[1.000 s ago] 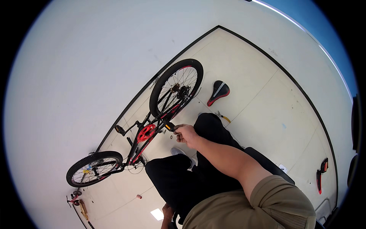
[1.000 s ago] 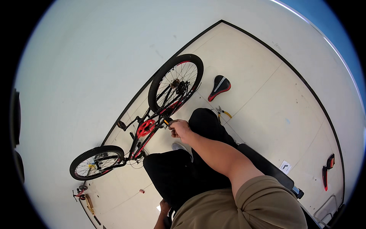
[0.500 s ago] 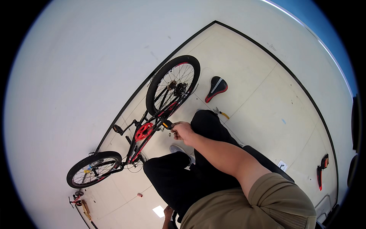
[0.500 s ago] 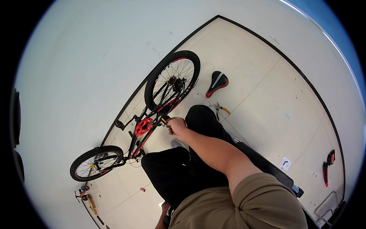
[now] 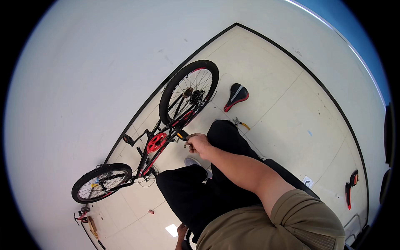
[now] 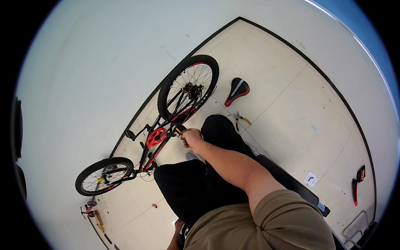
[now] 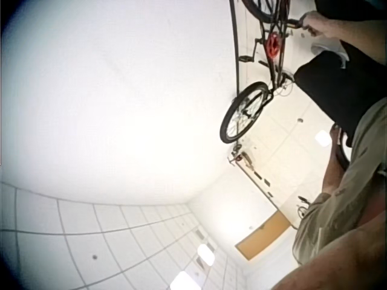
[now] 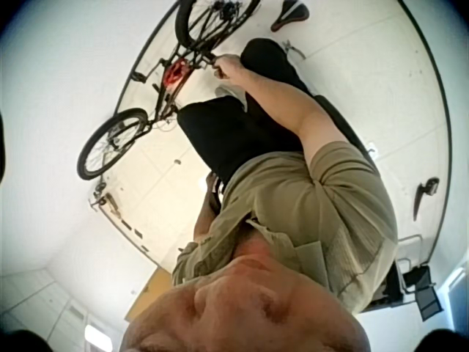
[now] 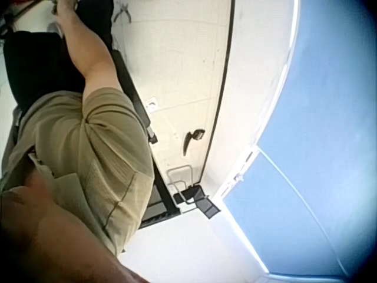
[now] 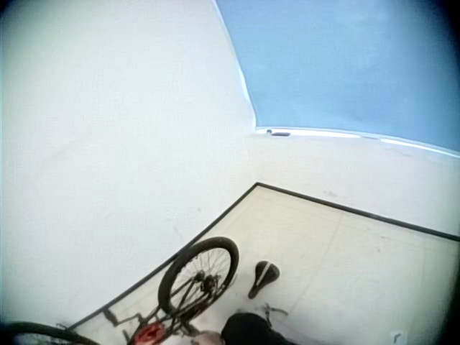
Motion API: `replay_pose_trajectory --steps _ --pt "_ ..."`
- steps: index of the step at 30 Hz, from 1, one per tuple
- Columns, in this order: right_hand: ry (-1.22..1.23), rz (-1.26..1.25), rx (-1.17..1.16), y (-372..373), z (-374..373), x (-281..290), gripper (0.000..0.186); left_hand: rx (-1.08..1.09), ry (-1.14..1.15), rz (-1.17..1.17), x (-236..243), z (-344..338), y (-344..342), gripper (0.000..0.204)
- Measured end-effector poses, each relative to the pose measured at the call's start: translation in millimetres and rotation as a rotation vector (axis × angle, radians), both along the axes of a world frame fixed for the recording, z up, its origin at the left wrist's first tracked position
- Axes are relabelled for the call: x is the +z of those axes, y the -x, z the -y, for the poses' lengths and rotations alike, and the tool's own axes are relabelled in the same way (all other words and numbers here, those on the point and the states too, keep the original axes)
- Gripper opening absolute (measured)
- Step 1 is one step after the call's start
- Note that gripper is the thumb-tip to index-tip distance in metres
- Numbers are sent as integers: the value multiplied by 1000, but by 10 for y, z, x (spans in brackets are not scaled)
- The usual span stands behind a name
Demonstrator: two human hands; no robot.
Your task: The person works on a bicycle lying upside down, using a screwdriver to adjust the rear derailleur and chain. They rotate the rear wheel and pedal crank to test chain movement and alignment, then continue fine-tuning the derailleur with the tool.
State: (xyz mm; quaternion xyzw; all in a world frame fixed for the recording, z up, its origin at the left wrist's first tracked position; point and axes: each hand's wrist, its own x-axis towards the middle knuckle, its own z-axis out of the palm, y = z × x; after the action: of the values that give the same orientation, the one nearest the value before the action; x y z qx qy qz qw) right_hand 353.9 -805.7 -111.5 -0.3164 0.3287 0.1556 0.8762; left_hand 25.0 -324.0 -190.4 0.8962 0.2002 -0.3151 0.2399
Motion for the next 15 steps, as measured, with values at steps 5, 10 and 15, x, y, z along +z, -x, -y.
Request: replay_pose_trajectory --steps 5,10,15 --pt "-2 18 26 -13 14 -57 19 28 45 44 -33 24 5 45" --pt "10 13 18 -43 -31 -96 17 -21 27 81 -160 -55 92 41" --pt "24 28 4 -11 -23 -158 13 -43 -63 52 -69 133 102 47"
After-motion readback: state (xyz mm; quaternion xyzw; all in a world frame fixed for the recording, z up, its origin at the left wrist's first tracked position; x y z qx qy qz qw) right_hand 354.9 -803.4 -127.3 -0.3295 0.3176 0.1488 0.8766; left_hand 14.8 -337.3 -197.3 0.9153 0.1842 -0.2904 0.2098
